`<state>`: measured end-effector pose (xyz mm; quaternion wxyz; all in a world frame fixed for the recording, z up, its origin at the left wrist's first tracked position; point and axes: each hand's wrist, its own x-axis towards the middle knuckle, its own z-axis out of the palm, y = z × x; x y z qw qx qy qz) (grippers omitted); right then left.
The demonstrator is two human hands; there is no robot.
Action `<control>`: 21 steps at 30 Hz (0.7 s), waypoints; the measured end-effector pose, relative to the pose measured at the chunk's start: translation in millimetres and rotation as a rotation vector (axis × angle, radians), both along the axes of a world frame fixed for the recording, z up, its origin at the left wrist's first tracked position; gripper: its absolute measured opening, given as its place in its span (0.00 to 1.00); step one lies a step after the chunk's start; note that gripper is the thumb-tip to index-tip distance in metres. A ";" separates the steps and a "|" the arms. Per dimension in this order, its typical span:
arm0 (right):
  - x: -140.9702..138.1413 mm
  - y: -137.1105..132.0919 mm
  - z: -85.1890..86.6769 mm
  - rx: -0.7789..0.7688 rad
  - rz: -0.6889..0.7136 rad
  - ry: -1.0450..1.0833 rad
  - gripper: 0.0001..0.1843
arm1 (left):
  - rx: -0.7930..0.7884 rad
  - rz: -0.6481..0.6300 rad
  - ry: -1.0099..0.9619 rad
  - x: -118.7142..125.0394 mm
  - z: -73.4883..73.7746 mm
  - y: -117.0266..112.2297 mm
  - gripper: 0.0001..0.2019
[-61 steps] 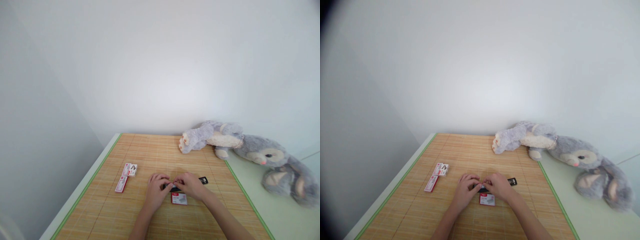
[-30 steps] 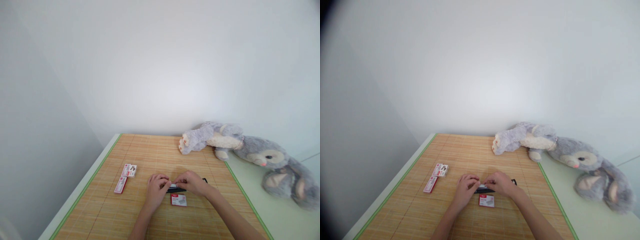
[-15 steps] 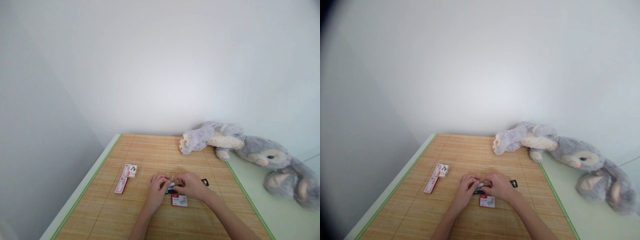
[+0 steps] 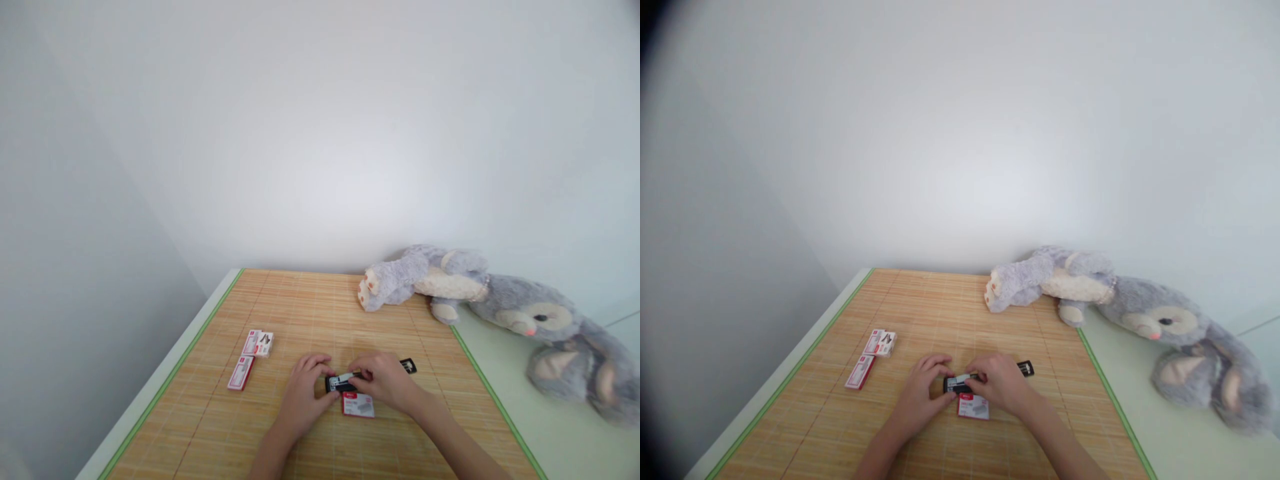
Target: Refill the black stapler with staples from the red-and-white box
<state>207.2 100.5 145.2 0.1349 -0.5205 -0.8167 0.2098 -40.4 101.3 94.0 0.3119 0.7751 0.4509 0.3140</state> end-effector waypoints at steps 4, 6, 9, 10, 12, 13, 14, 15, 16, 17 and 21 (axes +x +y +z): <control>-2.7 -0.8 -0.6 0.009 0.011 0.007 0.09 | 0.001 0.007 0.006 1.8 -1.2 1.6 0.14; -2.7 -1.0 -0.3 0.014 0.016 0.012 0.09 | 0.001 0.010 0.006 1.8 -1.2 1.9 0.14; -1.9 -1.4 -0.5 0.017 0.026 0.017 0.09 | -0.002 0.014 0.003 1.8 -0.5 1.7 0.15; -1.7 -1.7 -0.8 0.017 0.027 0.020 0.09 | -0.002 0.015 0.002 1.8 0.0 1.6 0.15; -1.3 -2.7 -1.7 0.017 0.027 0.026 0.10 | -0.002 0.014 -0.003 2.1 1.2 1.2 0.15; -1.2 -3.3 -2.3 0.016 0.026 0.031 0.10 | -0.001 0.014 -0.007 2.3 2.0 1.0 0.17; -1.2 -3.9 -3.1 0.015 0.026 0.037 0.10 | 0.000 0.015 -0.013 2.5 2.8 0.8 0.18; -1.2 -4.4 -3.9 0.013 0.027 0.043 0.10 | 0.002 0.017 -0.019 2.8 3.5 0.8 0.18; -1.3 -4.9 -4.9 0.011 0.028 0.050 0.11 | 0.004 0.019 -0.025 3.1 4.2 0.8 0.18; -1.4 -5.2 -6.0 0.009 0.029 0.057 0.11 | 0.006 0.019 -0.030 3.5 4.6 1.0 0.16; -1.3 -5.5 -10.7 0.005 0.029 0.079 0.11 | 0.009 -0.001 -0.043 5.4 4.6 2.0 0.09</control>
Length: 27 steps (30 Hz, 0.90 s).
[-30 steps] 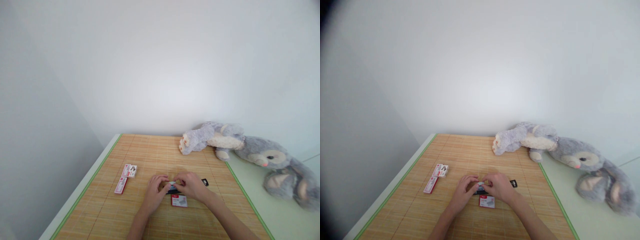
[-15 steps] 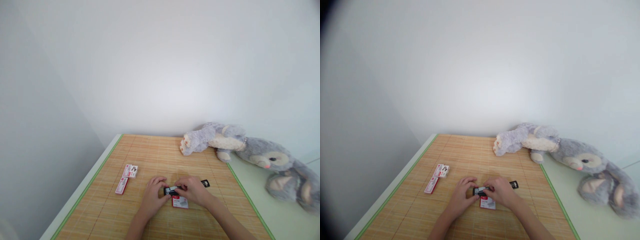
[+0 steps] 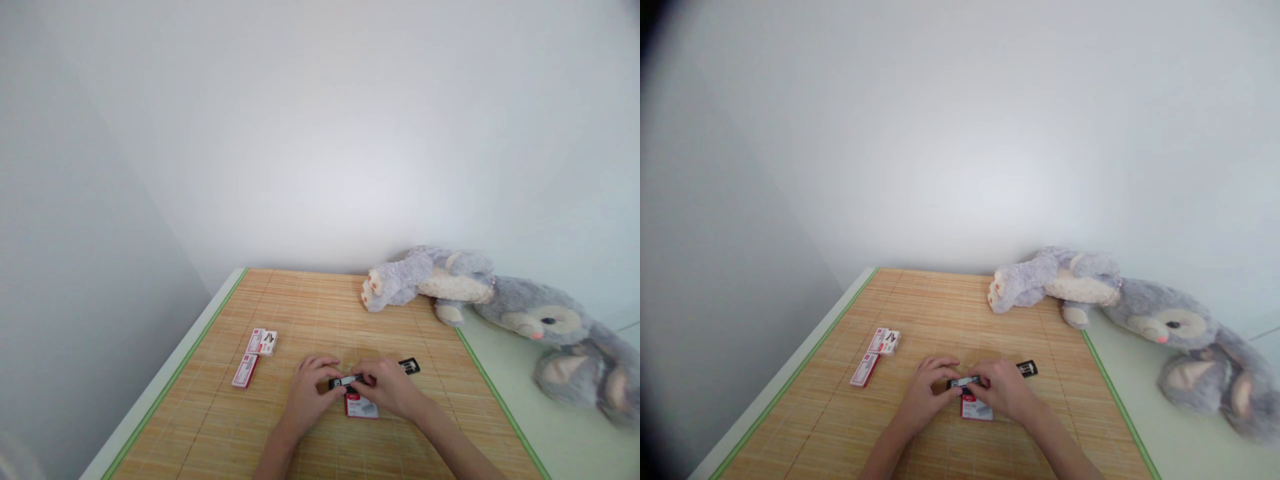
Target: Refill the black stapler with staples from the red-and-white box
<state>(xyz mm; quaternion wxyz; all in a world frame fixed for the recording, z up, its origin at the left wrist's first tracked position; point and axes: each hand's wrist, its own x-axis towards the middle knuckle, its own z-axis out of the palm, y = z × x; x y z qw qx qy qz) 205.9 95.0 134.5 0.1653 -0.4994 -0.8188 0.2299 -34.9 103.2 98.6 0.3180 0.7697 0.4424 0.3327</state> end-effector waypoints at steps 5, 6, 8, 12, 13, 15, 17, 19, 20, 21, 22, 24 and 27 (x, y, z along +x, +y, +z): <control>0.7 -0.4 -3.1 0.002 0.003 0.024 0.12 | 0.001 -0.020 -0.015 1.1 -0.6 -0.1 0.09; 0.9 -0.9 -3.3 0.001 0.003 0.028 0.12 | 0.000 -0.026 -0.017 1.1 -0.3 -0.3 0.09; 1.4 -1.9 -3.6 -0.002 0.001 0.036 0.13 | -0.003 -0.032 -0.021 1.2 0.3 -0.9 0.09; 2.9 -3.7 -4.6 -0.014 -0.003 0.044 0.14 | -0.012 -0.032 -0.027 1.7 1.0 -1.5 0.08; 3.3 -3.8 -4.7 -0.017 -0.003 0.045 0.14 | -0.014 -0.031 -0.029 1.9 1.1 -1.5 0.08; 3.6 -3.7 -4.4 -0.024 -0.005 0.044 0.15 | -0.017 -0.028 -0.032 2.0 1.2 -1.3 0.08; 3.3 -3.5 -3.3 -0.029 -0.007 0.041 0.15 | -0.019 -0.026 -0.034 2.0 1.7 -1.1 0.09; 2.5 -3.5 -1.5 -0.032 -0.009 0.033 0.15 | -0.021 -0.027 -0.035 1.9 2.5 -0.9 0.09; 2.0 -3.7 -0.6 -0.034 -0.010 0.029 0.15 | -0.021 -0.027 -0.036 1.9 3.0 -0.9 0.09; 1.5 -3.9 0.2 -0.036 -0.011 0.025 0.14 | -0.022 -0.026 -0.036 2.0 3.5 -0.9 0.09; 1.1 -4.3 0.8 -0.037 -0.013 0.021 0.14 | -0.022 -0.025 -0.035 2.1 4.1 -1.1 0.09; 0.5 -5.3 1.5 -0.038 -0.018 0.017 0.14 | -0.021 -0.022 -0.034 2.5 5.2 -1.5 0.08; 0.3 -6.8 1.9 -0.038 -0.025 0.021 0.14 | -0.013 -0.014 -0.033 3.3 6.7 -2.6 0.08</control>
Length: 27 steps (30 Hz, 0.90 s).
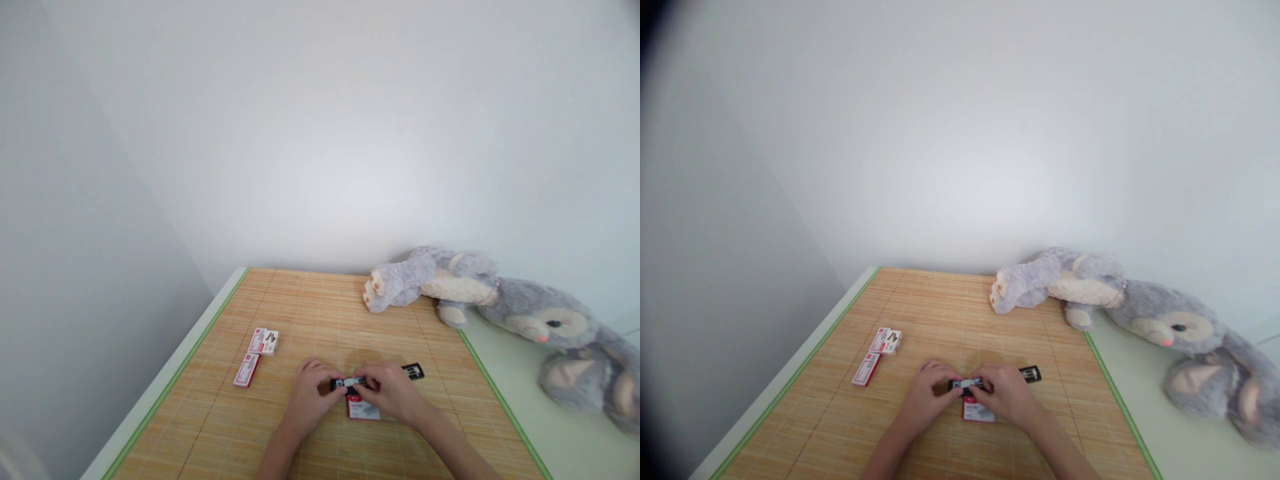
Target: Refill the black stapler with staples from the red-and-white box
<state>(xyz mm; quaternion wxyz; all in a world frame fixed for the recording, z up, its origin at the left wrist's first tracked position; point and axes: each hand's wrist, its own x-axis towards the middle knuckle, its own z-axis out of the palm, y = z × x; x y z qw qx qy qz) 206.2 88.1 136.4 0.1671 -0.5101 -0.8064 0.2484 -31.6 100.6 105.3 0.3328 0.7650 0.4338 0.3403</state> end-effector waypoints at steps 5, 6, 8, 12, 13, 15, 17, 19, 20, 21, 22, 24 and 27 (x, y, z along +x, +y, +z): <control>-0.2 -0.6 1.0 -0.001 -0.004 0.007 0.14 | 0.019 0.019 0.001 3.5 -0.5 -2.4 0.07; -0.1 -0.5 1.1 0.000 -0.009 0.006 0.14 | 0.022 0.022 0.001 4.6 -1.3 -2.6 0.07; 0.4 -0.1 1.0 0.002 -0.019 0.004 0.14 | 0.027 0.027 -0.003 7.1 -3.1 -2.7 0.06; 2.5 0.6 -0.2 -0.002 -0.023 -0.007 0.13 | 0.032 0.022 -0.008 9.9 -6.0 -2.0 0.05; 3.1 0.7 -0.6 -0.003 -0.020 -0.011 0.12 | 0.032 0.019 -0.007 9.9 -6.4 -1.8 0.05; 3.8 0.5 -1.3 -0.002 -0.013 -0.019 0.12 | 0.032 0.015 -0.004 9.6 -7.0 -1.4 0.06; 3.3 0.0 -1.6 0.002 -0.008 -0.029 0.12 | 0.030 0.013 0.001 9.3 -7.6 -1.3 0.06; 1.5 -0.7 -1.2 0.003 -0.006 -0.040 0.12 | 0.029 0.014 0.007 9.4 -8.0 -1.2 0.06; 0.0 -1.0 -0.6 0.001 -0.004 -0.045 0.12 | 0.027 0.014 0.010 9.4 -8.0 -1.1 0.06; -1.6 -1.3 0.3 -0.001 -0.002 -0.051 0.12 | 0.027 0.013 0.014 9.4 -7.8 -1.1 0.06; -3.3 -1.6 1.5 -0.005 0.002 -0.056 0.12 | 0.026 0.010 0.017 9.1 -7.4 -1.1 0.06; -5.9 -2.2 4.5 -0.010 0.012 -0.063 0.11 | 0.026 0.001 0.027 7.1 -6.0 -1.2 0.07; -5.1 -3.5 9.1 -0.011 -0.007 -0.078 0.12 | 0.030 0.004 0.047 0.0 -3.7 -1.7 0.12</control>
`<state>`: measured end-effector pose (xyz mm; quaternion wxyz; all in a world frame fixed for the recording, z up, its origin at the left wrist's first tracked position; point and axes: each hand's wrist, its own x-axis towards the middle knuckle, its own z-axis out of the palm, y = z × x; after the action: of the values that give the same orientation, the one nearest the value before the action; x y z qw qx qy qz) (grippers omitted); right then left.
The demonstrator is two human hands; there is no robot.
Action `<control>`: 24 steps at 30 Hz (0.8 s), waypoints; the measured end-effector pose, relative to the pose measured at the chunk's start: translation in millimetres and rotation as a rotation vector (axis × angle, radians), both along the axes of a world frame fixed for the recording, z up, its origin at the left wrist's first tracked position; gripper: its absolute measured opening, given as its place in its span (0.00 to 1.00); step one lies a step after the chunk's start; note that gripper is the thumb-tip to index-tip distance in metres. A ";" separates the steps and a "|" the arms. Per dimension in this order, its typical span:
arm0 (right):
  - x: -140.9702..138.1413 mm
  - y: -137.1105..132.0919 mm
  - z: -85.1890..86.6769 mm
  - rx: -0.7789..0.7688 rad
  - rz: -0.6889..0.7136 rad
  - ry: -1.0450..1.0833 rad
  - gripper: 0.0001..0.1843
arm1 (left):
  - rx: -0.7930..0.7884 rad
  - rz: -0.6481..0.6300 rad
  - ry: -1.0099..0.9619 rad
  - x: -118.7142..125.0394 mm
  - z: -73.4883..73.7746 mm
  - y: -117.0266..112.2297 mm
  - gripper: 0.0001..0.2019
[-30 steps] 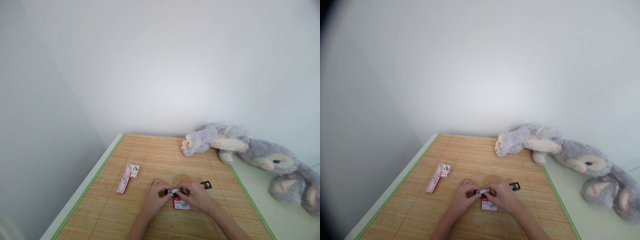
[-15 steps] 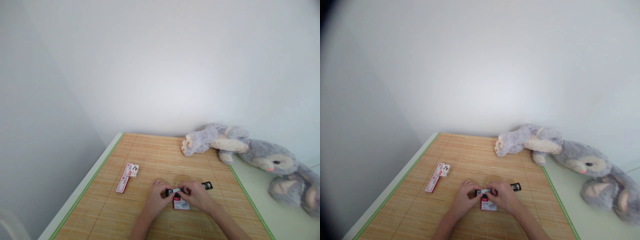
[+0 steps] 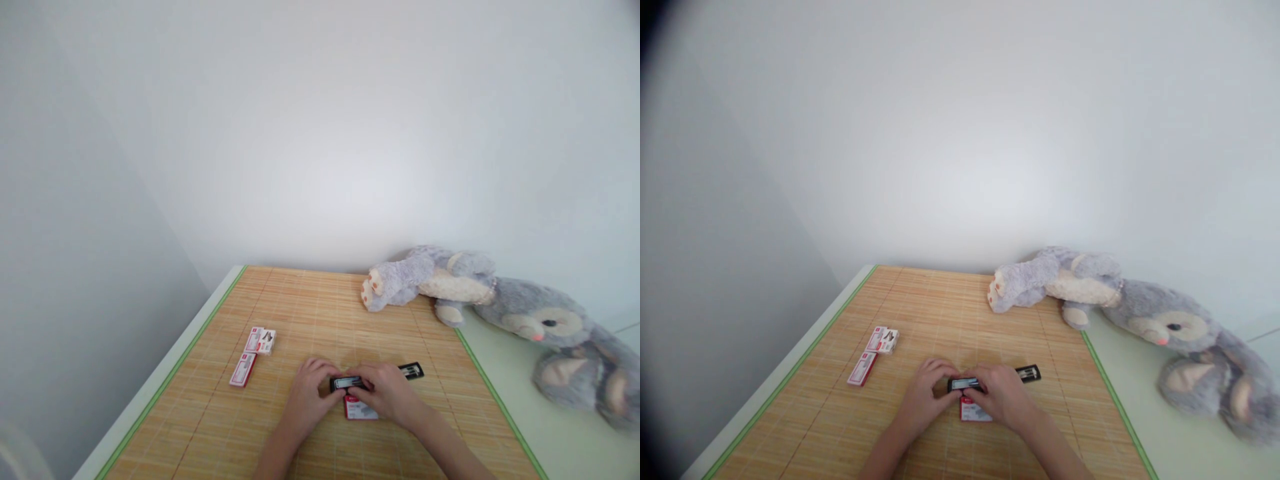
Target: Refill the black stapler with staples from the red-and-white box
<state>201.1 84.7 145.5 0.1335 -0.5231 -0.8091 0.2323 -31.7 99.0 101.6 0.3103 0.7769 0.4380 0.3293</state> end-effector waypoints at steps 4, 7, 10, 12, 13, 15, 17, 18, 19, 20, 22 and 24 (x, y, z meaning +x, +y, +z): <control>6.9 -3.8 2.5 0.005 -0.082 -0.045 0.09 | 0.003 0.011 0.043 -10.2 0.7 -0.9 0.17; 5.9 -7.0 3.0 0.000 -0.097 -0.070 0.09 | 0.005 0.016 0.071 -11.1 -0.3 -1.1 0.16; -2.8 -8.5 3.8 0.005 -0.111 -0.080 0.09 | 0.011 0.028 0.092 -8.0 -0.9 -0.6 0.15; -9.2 -8.5 4.3 0.005 -0.128 -0.090 0.10 | 0.016 0.035 0.103 -6.1 -0.8 -0.3 0.15; -11.7 -8.5 4.4 0.004 -0.138 -0.097 0.10 | 0.017 0.037 0.108 -5.5 -0.7 -0.2 0.15; -14.2 -9.0 4.9 -0.002 -0.158 -0.112 0.12 | 0.019 0.041 0.113 -5.0 -0.2 -0.2 0.14; -13.8 -10.4 5.5 -0.006 -0.169 -0.123 0.12 | 0.020 0.044 0.116 -4.8 0.4 -0.6 0.14; -12.9 -11.2 6.0 -0.008 -0.174 -0.127 0.12 | 0.020 0.047 0.116 -4.7 0.7 -0.8 0.14; -12.0 -12.2 6.4 -0.009 -0.179 -0.131 0.12 | 0.019 0.048 0.117 -4.6 0.9 -1.0 0.14; -11.3 -13.1 6.9 -0.010 -0.186 -0.134 0.12 | 0.019 0.051 0.117 -4.5 1.1 -1.2 0.15; -11.5 -15.1 7.5 -0.015 -0.201 -0.141 0.13 | 0.018 0.054 0.118 -4.2 1.5 -1.5 0.15; -14.0 -17.4 8.0 -0.020 -0.203 -0.141 0.13 | 0.018 0.056 0.120 -4.1 1.6 -1.6 0.15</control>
<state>187.1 67.3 153.5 0.0940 -0.6188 -0.7569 0.1884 -35.7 97.3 103.2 0.2670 0.7854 0.4744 0.2947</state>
